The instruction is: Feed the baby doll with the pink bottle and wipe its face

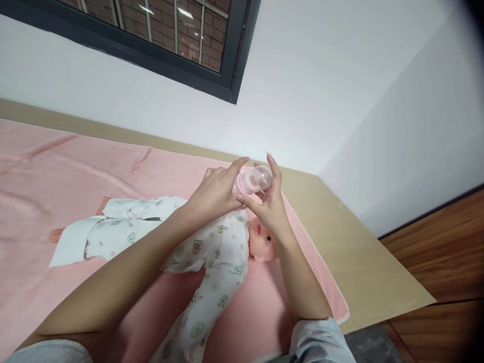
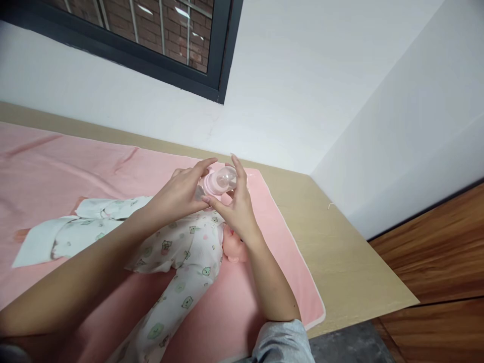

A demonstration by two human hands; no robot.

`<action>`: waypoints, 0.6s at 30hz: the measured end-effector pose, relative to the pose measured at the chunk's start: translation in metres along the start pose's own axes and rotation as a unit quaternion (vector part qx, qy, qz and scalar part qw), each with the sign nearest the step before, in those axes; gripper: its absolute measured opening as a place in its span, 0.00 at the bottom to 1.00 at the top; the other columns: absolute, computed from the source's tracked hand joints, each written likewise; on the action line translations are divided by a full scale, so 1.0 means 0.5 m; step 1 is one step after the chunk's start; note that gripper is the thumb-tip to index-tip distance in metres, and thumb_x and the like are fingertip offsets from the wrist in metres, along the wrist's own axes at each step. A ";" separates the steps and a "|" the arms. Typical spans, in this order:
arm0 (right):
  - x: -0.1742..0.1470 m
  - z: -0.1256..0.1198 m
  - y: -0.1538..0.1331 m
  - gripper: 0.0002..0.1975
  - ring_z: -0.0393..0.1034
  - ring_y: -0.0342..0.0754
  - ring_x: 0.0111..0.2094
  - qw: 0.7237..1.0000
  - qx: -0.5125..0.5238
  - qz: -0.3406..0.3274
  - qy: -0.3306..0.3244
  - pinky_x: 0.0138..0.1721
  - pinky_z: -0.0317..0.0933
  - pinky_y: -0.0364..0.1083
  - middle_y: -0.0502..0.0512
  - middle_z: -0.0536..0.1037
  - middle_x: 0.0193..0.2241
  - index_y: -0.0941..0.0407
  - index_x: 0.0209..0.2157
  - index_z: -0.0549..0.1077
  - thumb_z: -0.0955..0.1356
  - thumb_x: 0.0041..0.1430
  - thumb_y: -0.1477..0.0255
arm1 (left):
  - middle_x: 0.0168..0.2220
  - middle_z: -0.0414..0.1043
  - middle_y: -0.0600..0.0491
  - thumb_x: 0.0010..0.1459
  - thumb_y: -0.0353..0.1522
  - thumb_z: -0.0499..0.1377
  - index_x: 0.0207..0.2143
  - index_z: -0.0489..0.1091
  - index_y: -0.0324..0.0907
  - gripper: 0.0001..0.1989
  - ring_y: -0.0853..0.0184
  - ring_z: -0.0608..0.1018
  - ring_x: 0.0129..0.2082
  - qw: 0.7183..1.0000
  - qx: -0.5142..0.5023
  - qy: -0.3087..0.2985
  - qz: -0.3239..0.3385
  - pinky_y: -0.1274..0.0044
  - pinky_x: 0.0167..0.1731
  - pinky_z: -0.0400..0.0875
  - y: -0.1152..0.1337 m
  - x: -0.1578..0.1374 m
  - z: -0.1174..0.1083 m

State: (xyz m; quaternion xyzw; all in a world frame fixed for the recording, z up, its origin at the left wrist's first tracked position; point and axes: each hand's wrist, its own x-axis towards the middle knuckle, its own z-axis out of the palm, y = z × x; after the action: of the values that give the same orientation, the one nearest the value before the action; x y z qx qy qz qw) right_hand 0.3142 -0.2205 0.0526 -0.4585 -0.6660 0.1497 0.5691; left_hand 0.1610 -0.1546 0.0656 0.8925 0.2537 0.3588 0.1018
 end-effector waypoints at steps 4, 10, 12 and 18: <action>0.000 0.006 0.006 0.57 0.61 0.55 0.60 0.999 0.030 0.028 0.019 0.56 0.66 0.59 0.57 0.56 0.63 0.39 0.67 0.31 0.74 0.49 0.56 | 0.48 0.72 0.45 0.54 0.35 0.61 0.65 0.49 0.39 0.39 0.53 0.73 0.50 1.000 -0.004 0.006 -0.003 0.63 0.52 0.62 0.006 -0.001 -0.001; 0.004 -0.006 0.012 0.56 0.67 0.53 0.55 0.997 0.025 0.034 0.057 0.53 0.68 0.58 0.57 0.58 0.60 0.38 0.66 0.31 0.73 0.50 0.58 | 0.53 0.71 0.43 0.57 0.39 0.61 0.66 0.48 0.39 0.39 0.51 0.74 0.50 1.000 -0.012 -0.004 -0.014 0.65 0.46 0.68 0.013 -0.002 -0.003; 0.010 -0.022 0.025 0.54 0.67 0.53 0.55 0.997 0.004 0.027 0.078 0.52 0.69 0.57 0.58 0.57 0.61 0.38 0.66 0.33 0.73 0.50 0.58 | 0.56 0.69 0.45 0.59 0.40 0.61 0.66 0.50 0.41 0.36 0.52 0.73 0.52 1.000 -0.013 -0.008 -0.006 0.64 0.48 0.67 0.020 -0.007 -0.016; 0.045 -0.107 0.144 0.53 0.69 0.52 0.50 0.976 -0.103 0.031 0.189 0.46 0.70 0.53 0.63 0.57 0.60 0.45 0.67 0.34 0.71 0.49 0.60 | 0.57 0.68 0.56 0.62 0.37 0.60 0.58 0.64 0.48 0.22 0.62 0.70 0.56 0.985 -0.104 -0.107 0.092 0.71 0.57 0.64 0.081 -0.058 -0.107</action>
State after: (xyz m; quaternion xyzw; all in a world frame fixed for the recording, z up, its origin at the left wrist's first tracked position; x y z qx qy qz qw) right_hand 0.3954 -0.1819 0.0310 -0.5550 -0.5436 0.0090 0.6296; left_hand 0.1215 -0.2043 0.1021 0.9299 0.1198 0.2932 0.1869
